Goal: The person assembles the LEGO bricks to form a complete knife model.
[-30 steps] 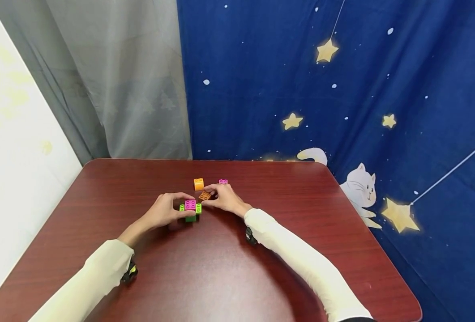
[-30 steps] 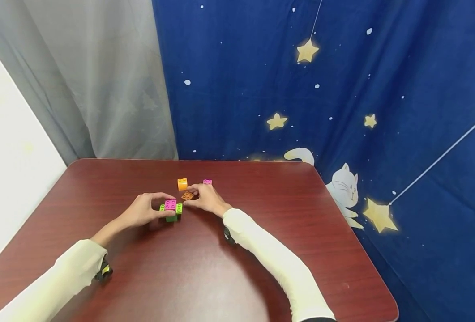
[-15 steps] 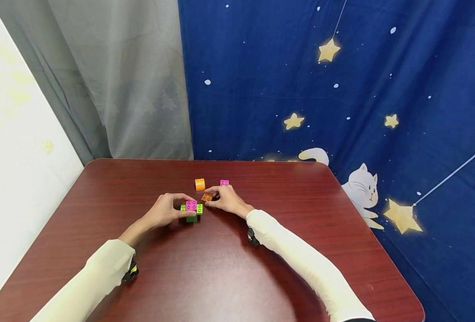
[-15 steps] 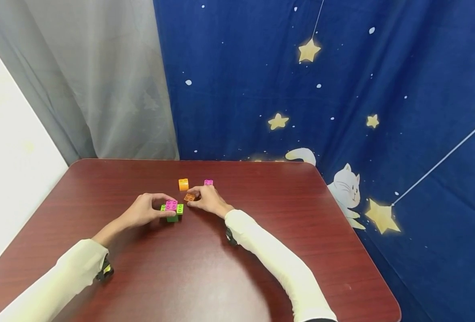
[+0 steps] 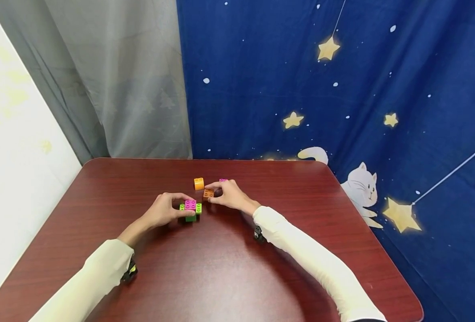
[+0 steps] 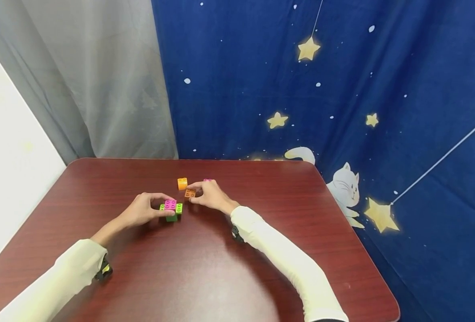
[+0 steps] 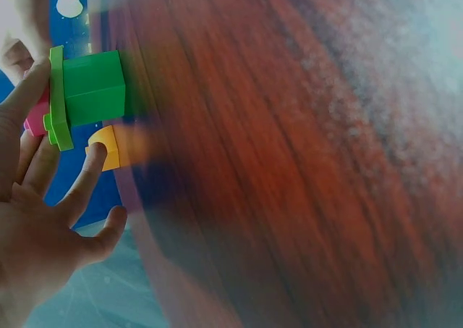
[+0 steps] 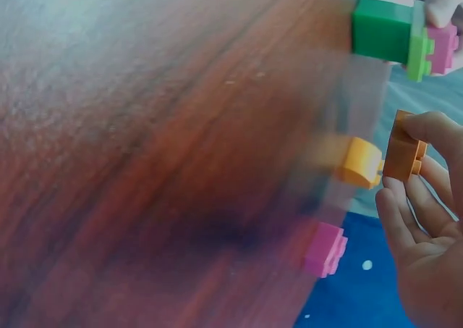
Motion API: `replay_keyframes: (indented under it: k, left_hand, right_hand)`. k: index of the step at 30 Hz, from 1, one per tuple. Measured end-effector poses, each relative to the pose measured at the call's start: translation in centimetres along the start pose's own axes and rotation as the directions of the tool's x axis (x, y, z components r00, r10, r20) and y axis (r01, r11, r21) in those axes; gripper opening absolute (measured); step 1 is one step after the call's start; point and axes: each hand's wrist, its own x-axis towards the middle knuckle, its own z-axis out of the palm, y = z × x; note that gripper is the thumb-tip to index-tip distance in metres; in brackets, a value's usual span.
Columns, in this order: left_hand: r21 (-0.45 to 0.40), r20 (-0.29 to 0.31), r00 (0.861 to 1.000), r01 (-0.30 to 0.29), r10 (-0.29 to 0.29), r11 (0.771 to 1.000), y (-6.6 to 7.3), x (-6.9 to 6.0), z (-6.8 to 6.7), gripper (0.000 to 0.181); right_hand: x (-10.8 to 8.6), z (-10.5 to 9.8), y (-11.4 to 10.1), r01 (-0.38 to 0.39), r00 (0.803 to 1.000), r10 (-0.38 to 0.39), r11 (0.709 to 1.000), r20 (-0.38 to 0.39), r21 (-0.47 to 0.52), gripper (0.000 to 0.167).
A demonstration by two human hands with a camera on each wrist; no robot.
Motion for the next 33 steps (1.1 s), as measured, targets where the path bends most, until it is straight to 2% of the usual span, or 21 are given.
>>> replay_keyframes:
  k: [5,14,22,33]
  left_hand:
    - [-0.003,-0.004,1.0,0.008,-0.008,1.0,-0.1,-0.1,-0.1,0.041]
    - [0.014,-0.015,1.0,-0.01,0.01,1.0,0.0,0.0,-0.2,0.039]
    - [0.032,-0.011,1.0,0.0,0.0,0.999,0.0,0.0,-0.1,0.041]
    - [0.039,-0.011,1.0,0.022,-0.021,0.999,-0.1,-0.2,0.0,0.048]
  right_hand:
    - [0.0,-0.6,-1.0,0.035,0.999,-0.035,0.999,0.015,-0.011,0.042]
    - [0.2,-1.2,-3.0,0.088,0.995,-0.09,0.995,0.041,0.054,0.04]
    - [0.2,-1.7,-3.8,0.097,0.995,-0.099,0.994,0.033,0.054,0.04]
    - [0.2,-0.7,-4.5,0.136,0.987,-0.14,0.989,0.082,0.059,0.041]
